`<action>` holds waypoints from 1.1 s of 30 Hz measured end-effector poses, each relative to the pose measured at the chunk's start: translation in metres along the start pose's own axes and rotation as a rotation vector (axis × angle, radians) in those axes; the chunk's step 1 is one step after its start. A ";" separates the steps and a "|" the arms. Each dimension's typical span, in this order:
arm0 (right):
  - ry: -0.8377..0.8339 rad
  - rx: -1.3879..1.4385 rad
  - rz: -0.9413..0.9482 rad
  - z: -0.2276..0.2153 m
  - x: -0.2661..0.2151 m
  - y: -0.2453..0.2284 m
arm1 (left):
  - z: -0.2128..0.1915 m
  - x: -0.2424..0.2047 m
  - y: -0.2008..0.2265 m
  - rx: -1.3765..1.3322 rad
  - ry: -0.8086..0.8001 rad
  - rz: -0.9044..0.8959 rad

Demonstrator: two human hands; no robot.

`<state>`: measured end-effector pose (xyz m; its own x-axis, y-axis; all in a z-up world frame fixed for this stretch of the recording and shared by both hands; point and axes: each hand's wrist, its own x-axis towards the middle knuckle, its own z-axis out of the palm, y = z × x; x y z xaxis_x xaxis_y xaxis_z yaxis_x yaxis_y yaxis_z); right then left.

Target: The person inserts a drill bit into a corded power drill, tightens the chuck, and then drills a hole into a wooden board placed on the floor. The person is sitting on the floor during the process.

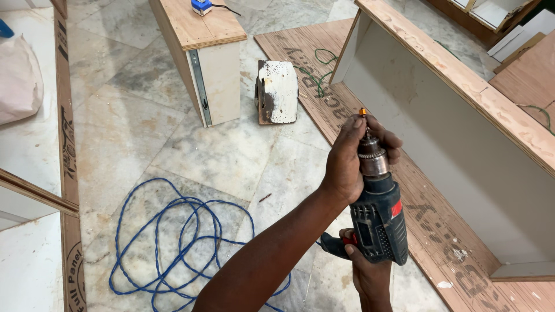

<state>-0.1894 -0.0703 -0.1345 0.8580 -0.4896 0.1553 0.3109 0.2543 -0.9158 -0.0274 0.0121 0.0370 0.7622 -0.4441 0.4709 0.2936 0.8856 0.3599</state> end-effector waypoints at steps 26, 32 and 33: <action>0.074 0.198 -0.073 0.021 -0.014 -0.027 | -0.018 0.005 -0.013 -0.018 0.047 0.078; 0.074 0.174 -0.088 0.022 -0.008 -0.030 | -0.012 0.007 -0.010 0.015 0.038 0.044; 0.074 0.172 -0.092 0.021 -0.008 -0.029 | -0.011 0.006 -0.010 0.024 0.038 0.043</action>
<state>-0.1965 -0.0565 -0.1013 0.7926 -0.5754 0.2018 0.4571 0.3417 -0.8212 -0.0192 0.0017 0.0272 0.7954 -0.3996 0.4557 0.2463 0.9001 0.3593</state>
